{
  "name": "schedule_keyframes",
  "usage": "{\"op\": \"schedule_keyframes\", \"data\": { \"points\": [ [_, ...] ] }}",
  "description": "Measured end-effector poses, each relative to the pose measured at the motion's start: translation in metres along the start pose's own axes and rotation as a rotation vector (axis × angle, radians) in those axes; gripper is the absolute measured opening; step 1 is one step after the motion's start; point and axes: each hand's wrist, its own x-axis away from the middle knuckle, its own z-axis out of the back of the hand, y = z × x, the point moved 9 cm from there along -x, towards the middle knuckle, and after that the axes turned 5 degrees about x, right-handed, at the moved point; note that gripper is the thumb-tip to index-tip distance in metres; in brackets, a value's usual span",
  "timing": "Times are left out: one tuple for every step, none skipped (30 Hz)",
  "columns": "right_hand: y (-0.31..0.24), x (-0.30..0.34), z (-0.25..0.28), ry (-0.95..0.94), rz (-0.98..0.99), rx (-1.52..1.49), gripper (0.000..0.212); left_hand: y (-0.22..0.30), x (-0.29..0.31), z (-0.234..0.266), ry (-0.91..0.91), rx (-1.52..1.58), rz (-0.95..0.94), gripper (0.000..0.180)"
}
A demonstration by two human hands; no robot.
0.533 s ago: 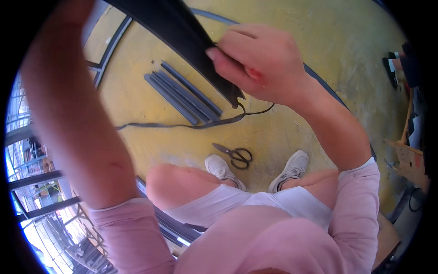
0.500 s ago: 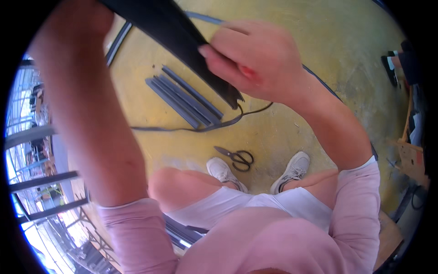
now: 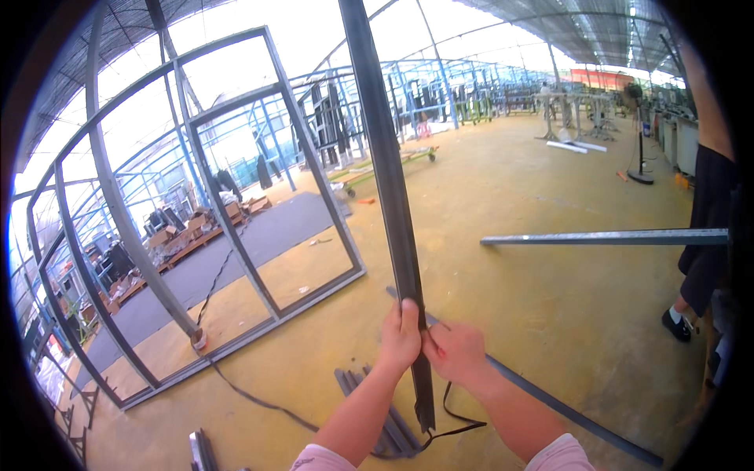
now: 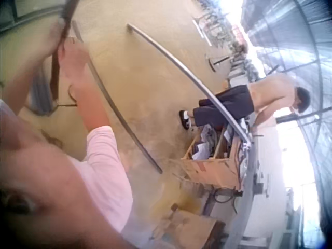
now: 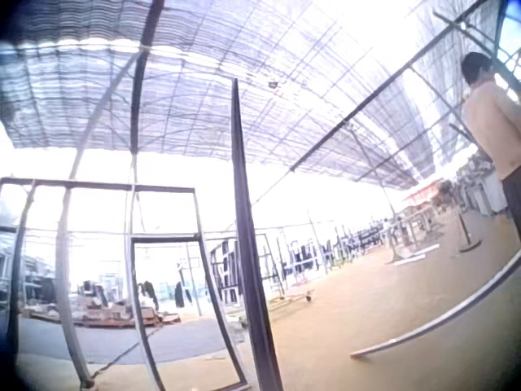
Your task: The person inserts black rubber strips into the channels of metal frame components, pressing them into place by hand and cutting them to size using scissors.
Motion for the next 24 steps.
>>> {"op": "schedule_keyframes", "data": {
  "points": [
    [-0.004, -0.003, -0.003, -0.018, -0.017, -0.018, 0.023, 0.004, 0.007, 0.007, 0.005, -0.028, -0.022, 0.047],
    [-0.003, -0.009, -0.006, -0.013, -0.017, -0.026, 0.023, 0.006, 0.009, 0.011, 0.010, -0.052, -0.051, 0.048],
    [0.001, -0.014, -0.010, -0.010, -0.021, -0.032, 0.024, 0.007, 0.007, 0.013, 0.012, -0.074, -0.076, 0.049],
    [0.003, -0.014, -0.017, -0.025, -0.037, -0.049, 0.024, 0.003, 0.010, 0.014, 0.000, -0.075, -0.077, 0.050],
    [0.007, -0.016, -0.021, -0.019, -0.054, -0.049, 0.024, -0.002, 0.013, 0.015, -0.013, -0.076, -0.076, 0.051],
    [0.011, -0.017, -0.023, -0.018, -0.077, -0.038, 0.024, 0.003, 0.015, 0.011, -0.033, -0.066, -0.068, 0.051],
    [0.015, -0.017, -0.024, -0.017, -0.101, -0.026, 0.025, -0.001, 0.022, 0.005, -0.088, -0.065, 0.061, 0.053],
    [0.017, -0.019, -0.026, -0.017, -0.115, -0.036, 0.025, -0.004, 0.023, 0.005, -0.077, -0.080, 0.050, 0.052],
    [0.020, -0.021, -0.027, -0.017, -0.129, -0.047, 0.026, -0.012, 0.025, 0.003, -0.067, -0.096, 0.039, 0.051],
    [0.022, -0.023, -0.028, -0.018, -0.142, -0.058, 0.027, -0.020, 0.027, 0.002, -0.056, -0.113, 0.029, 0.051],
    [0.023, -0.026, -0.030, -0.030, -0.148, -0.053, 0.028, -0.032, 0.028, 0.002, -0.063, -0.074, 0.065, 0.048],
    [0.023, -0.029, -0.032, -0.035, -0.147, -0.045, 0.027, -0.045, 0.030, 0.003, -0.066, -0.082, 0.099, 0.047],
    [0.023, -0.032, -0.034, -0.041, -0.146, -0.037, 0.026, -0.057, 0.031, 0.004, -0.068, -0.091, 0.133, 0.045],
    [0.024, -0.034, -0.037, -0.045, -0.143, -0.026, 0.026, -0.063, 0.034, 0.004, -0.071, -0.097, 0.166, 0.044],
    [0.025, -0.037, -0.039, -0.049, -0.142, -0.025, 0.026, -0.065, 0.037, 0.005, -0.065, -0.100, 0.164, 0.043],
    [0.026, -0.040, -0.041, -0.051, -0.140, -0.024, 0.026, -0.066, 0.039, 0.006, -0.060, -0.105, 0.161, 0.042],
    [0.027, -0.043, -0.044, -0.054, -0.140, -0.023, 0.026, -0.065, 0.040, 0.007, -0.055, -0.109, 0.159, 0.040],
    [0.027, -0.047, -0.046, -0.060, -0.137, -0.021, 0.026, -0.063, 0.041, 0.009, -0.048, -0.125, 0.147, 0.040],
    [0.027, -0.052, -0.048, -0.065, -0.135, -0.018, 0.027, -0.059, 0.041, 0.011, -0.042, -0.142, 0.134, 0.039],
    [0.028, -0.055, -0.051, -0.072, -0.132, -0.015, 0.027, -0.055, 0.043, 0.013, -0.035, -0.158, 0.123, 0.039],
    [0.028, -0.059, -0.053, -0.074, -0.131, -0.009, 0.028, -0.053, 0.043, 0.015, -0.028, -0.176, 0.109, 0.039],
    [0.029, -0.063, -0.055, -0.075, -0.130, -0.002, 0.028, -0.051, 0.044, 0.017, -0.020, -0.194, 0.095, 0.039],
    [0.029, -0.066, -0.057, -0.075, -0.129, 0.005, 0.029, -0.050, 0.044, 0.019, -0.013, -0.212, 0.079, 0.039],
    [0.030, -0.070, -0.059, -0.076, -0.131, 0.002, 0.029, -0.051, 0.045, 0.020, -0.018, -0.224, 0.089, 0.039]
  ]
}}
